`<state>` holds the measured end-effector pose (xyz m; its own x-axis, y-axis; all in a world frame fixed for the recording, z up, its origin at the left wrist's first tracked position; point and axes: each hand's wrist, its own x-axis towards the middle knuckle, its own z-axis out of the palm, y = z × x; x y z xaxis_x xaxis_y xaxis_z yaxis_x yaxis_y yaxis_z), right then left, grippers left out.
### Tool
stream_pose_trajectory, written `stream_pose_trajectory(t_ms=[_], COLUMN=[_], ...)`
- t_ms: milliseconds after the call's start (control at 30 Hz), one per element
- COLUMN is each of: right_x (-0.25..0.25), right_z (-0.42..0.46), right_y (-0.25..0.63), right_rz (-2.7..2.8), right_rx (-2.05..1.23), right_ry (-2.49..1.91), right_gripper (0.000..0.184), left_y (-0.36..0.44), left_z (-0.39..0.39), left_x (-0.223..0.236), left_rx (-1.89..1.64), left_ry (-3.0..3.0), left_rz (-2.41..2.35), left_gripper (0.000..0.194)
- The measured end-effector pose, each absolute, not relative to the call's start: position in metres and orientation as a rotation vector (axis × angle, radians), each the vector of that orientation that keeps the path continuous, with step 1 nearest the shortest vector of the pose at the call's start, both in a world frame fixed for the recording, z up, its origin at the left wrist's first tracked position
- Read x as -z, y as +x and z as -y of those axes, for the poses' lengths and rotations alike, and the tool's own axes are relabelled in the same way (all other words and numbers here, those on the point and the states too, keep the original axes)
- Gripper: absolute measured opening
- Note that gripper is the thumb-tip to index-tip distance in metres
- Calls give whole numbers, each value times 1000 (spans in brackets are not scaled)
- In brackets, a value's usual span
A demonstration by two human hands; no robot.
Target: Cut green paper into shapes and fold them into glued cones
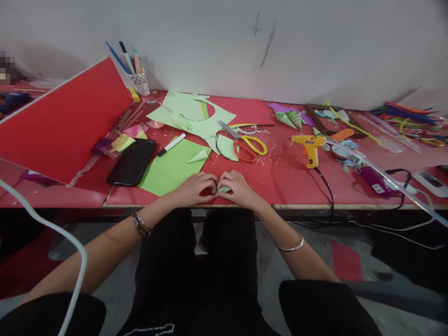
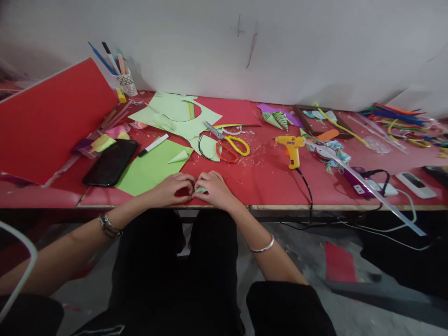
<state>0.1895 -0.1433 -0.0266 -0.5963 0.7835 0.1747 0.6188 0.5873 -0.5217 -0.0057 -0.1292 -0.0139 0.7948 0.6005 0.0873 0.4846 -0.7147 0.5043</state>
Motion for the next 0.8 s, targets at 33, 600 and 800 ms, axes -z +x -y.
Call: stream_pose_trajectory(t_ms=[33, 600, 800], right_x=[27, 25, 26], right_z=[143, 144, 144], right_y=[189, 190, 190], right_rz=[2432, 2423, 2421], right_rx=[-581, -577, -585], right_ry=[-1128, -1125, -1116], right_gripper=[18, 15, 15], left_y=[-6, -4, -5], left_z=[129, 122, 119], left_x=[12, 13, 10], left_rx=[-340, -405, -304], left_ry=[2507, 2393, 2493], left_rz=[-792, -697, -688], left_gripper=[13, 12, 17])
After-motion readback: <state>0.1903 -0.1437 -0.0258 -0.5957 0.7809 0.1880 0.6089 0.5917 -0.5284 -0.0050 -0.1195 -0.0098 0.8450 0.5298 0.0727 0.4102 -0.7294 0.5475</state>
